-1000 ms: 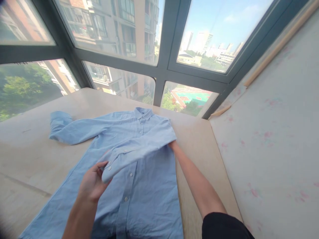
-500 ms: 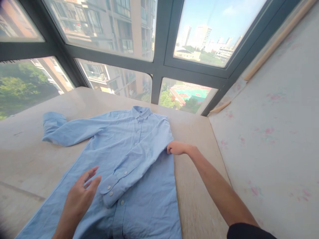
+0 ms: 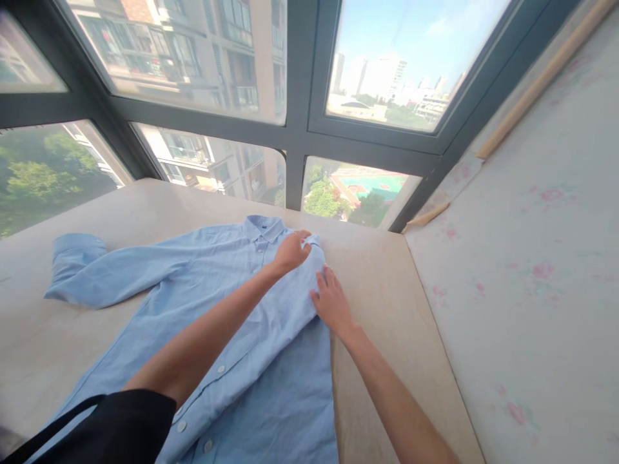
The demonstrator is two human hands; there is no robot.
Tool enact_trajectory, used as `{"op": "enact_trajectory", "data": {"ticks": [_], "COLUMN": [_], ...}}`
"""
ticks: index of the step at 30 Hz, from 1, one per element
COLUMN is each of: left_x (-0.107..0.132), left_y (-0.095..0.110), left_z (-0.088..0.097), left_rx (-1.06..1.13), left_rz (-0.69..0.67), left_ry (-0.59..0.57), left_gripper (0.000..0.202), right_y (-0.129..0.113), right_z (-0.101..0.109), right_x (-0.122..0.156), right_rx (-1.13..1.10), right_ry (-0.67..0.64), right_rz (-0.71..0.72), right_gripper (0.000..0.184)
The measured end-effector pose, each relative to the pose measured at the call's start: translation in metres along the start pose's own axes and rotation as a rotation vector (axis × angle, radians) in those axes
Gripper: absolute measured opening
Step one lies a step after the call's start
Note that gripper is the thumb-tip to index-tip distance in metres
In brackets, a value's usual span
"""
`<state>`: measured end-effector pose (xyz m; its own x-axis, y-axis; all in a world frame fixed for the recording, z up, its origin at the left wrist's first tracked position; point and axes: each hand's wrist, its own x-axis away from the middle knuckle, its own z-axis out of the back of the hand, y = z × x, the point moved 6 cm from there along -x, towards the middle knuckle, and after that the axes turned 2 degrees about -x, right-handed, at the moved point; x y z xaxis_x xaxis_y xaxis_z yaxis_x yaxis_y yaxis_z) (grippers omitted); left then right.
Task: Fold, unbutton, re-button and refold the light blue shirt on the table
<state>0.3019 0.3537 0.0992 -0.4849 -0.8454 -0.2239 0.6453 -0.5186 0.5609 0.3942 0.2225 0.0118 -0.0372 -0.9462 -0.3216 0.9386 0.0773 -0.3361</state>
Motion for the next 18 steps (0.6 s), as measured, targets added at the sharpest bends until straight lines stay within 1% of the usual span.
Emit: {"op": "enact_trajectory", "data": {"ticks": [2, 4, 7, 9, 12, 16, 18], "left_x": [-0.027, -0.047, -0.066, -0.074, -0.085, -0.098, -0.102], "left_y": [0.0, -0.002, -0.008, -0.014, -0.024, -0.036, -0.04], "left_z": [-0.017, -0.033, -0.055, -0.066, -0.076, -0.079, -0.081], "left_rx": [-0.184, -0.314, -0.344, -0.32, -0.288, -0.236, -0.209], "left_rz": [-0.06, -0.126, -0.225, -0.254, -0.236, -0.169, -0.136], "left_ry": [-0.071, -0.153, -0.272, -0.328, -0.357, -0.367, -0.372], "left_gripper": [0.039, 0.038, 0.035, 0.036, 0.033, 0.026, 0.027], "right_y": [-0.005, -0.011, -0.018, -0.023, -0.027, -0.026, -0.026], "right_z": [-0.016, -0.022, -0.019, -0.016, -0.016, -0.017, -0.018], "right_x": [0.012, 0.02, 0.026, 0.027, 0.026, 0.024, 0.024], "right_rx": [0.033, 0.063, 0.111, 0.129, 0.118, 0.1, 0.097], "right_ry": [-0.01, 0.014, 0.08, 0.093, 0.055, 0.01, 0.003], "right_rz": [0.048, 0.073, 0.087, 0.13, 0.189, 0.179, 0.178], "right_gripper": [0.051, 0.048, 0.046, 0.047, 0.048, 0.048, 0.048]}}
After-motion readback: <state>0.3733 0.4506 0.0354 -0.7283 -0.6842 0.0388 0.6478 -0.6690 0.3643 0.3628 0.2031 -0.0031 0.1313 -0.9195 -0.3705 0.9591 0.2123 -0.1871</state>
